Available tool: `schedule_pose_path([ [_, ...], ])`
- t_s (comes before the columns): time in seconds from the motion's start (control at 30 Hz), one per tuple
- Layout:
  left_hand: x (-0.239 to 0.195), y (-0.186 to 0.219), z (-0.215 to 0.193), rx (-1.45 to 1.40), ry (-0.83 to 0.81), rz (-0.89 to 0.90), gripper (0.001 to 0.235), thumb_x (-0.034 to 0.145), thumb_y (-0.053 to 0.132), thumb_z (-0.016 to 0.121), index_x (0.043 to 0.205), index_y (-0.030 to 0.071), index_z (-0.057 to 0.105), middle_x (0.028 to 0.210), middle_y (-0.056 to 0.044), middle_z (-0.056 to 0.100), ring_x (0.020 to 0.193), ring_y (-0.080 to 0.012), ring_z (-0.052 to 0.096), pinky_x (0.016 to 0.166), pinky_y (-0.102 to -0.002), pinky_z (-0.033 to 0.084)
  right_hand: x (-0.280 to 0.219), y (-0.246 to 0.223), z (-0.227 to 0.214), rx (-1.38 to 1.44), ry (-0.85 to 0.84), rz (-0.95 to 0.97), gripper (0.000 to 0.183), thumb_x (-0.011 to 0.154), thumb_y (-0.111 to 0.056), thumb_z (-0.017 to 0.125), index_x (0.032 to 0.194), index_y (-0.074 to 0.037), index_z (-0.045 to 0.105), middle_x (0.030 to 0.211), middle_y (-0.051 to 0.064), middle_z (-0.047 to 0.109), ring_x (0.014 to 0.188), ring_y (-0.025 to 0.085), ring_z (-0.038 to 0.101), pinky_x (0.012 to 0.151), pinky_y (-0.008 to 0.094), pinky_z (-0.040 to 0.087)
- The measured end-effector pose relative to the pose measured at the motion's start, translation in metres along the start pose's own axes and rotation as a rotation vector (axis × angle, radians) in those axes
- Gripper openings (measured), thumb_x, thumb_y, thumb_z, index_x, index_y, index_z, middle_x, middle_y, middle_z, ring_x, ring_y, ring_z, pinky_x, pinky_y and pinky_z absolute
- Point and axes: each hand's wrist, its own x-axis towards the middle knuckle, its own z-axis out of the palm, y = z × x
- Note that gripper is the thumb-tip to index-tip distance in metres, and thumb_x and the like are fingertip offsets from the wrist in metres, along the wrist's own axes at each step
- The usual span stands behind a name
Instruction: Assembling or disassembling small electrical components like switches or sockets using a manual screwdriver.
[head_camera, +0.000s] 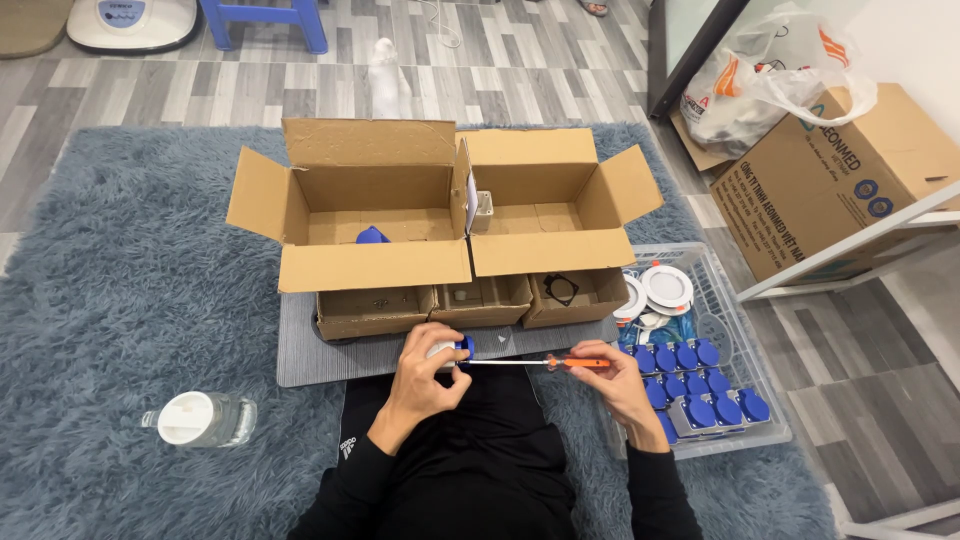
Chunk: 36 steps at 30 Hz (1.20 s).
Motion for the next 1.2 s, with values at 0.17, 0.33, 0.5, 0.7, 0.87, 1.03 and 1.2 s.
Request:
schedule_pose_path([
  [0.17, 0.002, 0.002, -0.001, -0.001, 0.015, 0.003, 0.025, 0.065, 0.006, 0.074, 0.085, 0.017, 0.082, 0.105, 0.001, 0.076, 0.107, -0.0298, 0.072, 0.096, -0.043, 0.059, -0.002, -0.007, 0.004, -0.062, -0.038, 0.156, 0.027, 0.101, -0.009, 0.071, 0.117, 0.011, 0.078, 0.109, 0.029, 0.079, 0.078, 0.03, 0.074, 0.063, 0.037, 0.063],
  [0.33, 0.001, 0.0, -0.002, -0.014, 0.01, 0.004, 0.026, 0.065, 0.005, 0.075, 0.086, 0.018, 0.083, 0.106, 0.001, 0.077, 0.107, -0.0299, 0.073, 0.096, -0.043, 0.06, 0.004, 0.01, -0.001, -0.048, 0.001, 0.165, 0.019, 0.103, -0.005, 0.07, 0.113, 0.01, 0.076, 0.086, 0.027, 0.083, 0.046, 0.022, 0.071, 0.036, 0.028, 0.058],
  [0.5, 0.001, -0.001, -0.001, -0.029, 0.013, 0.013, 0.026, 0.066, 0.005, 0.075, 0.086, 0.018, 0.084, 0.104, 0.001, 0.077, 0.106, -0.03, 0.074, 0.096, -0.042, 0.06, 0.004, 0.008, -0.006, 0.048, 0.036, 0.111, 0.041, 0.083, 0.01, 0.086, 0.122, 0.009, 0.077, 0.101, 0.026, 0.084, 0.083, 0.029, 0.082, 0.065, 0.038, 0.069],
  [0.7, 0.001, -0.003, 0.0, -0.033, 0.002, 0.005, 0.025, 0.067, 0.006, 0.077, 0.085, 0.02, 0.085, 0.104, 0.002, 0.077, 0.106, -0.0288, 0.074, 0.096, -0.042, 0.06, 0.003, -0.018, 0.012, 0.032, 0.01, 0.109, 0.047, 0.085, 0.003, 0.085, 0.131, 0.006, 0.076, 0.114, 0.027, 0.081, 0.091, 0.03, 0.082, 0.076, 0.039, 0.069],
  [0.87, 0.004, 0.0, -0.005, -0.046, -0.01, -0.01, 0.025, 0.067, 0.006, 0.078, 0.087, 0.019, 0.086, 0.104, 0.001, 0.077, 0.106, -0.0295, 0.074, 0.096, -0.042, 0.06, 0.01, 0.005, -0.001, -0.021, 0.009, 0.168, 0.024, 0.103, -0.004, 0.069, 0.121, 0.011, 0.077, 0.091, 0.03, 0.08, 0.048, 0.032, 0.075, 0.038, 0.037, 0.065],
  [1.03, 0.002, -0.003, -0.004, -0.078, -0.014, -0.033, 0.024, 0.068, 0.006, 0.078, 0.086, 0.02, 0.086, 0.104, 0.002, 0.077, 0.107, -0.0289, 0.073, 0.096, -0.042, 0.059, 0.006, 0.006, -0.005, 0.105, 0.034, 0.121, 0.037, 0.084, 0.013, 0.083, 0.12, 0.013, 0.075, 0.102, 0.031, 0.081, 0.075, 0.036, 0.083, 0.054, 0.041, 0.07],
  [1.2, 0.002, -0.006, -0.003, -0.095, -0.026, -0.038, 0.024, 0.069, 0.008, 0.08, 0.087, 0.021, 0.087, 0.104, 0.003, 0.077, 0.108, -0.0279, 0.073, 0.097, -0.042, 0.059, 0.005, -0.01, -0.001, 0.06, -0.041, 0.188, 0.03, 0.097, -0.003, 0.076, 0.124, 0.011, 0.079, 0.119, 0.031, 0.081, 0.106, 0.037, 0.08, 0.088, 0.043, 0.067],
])
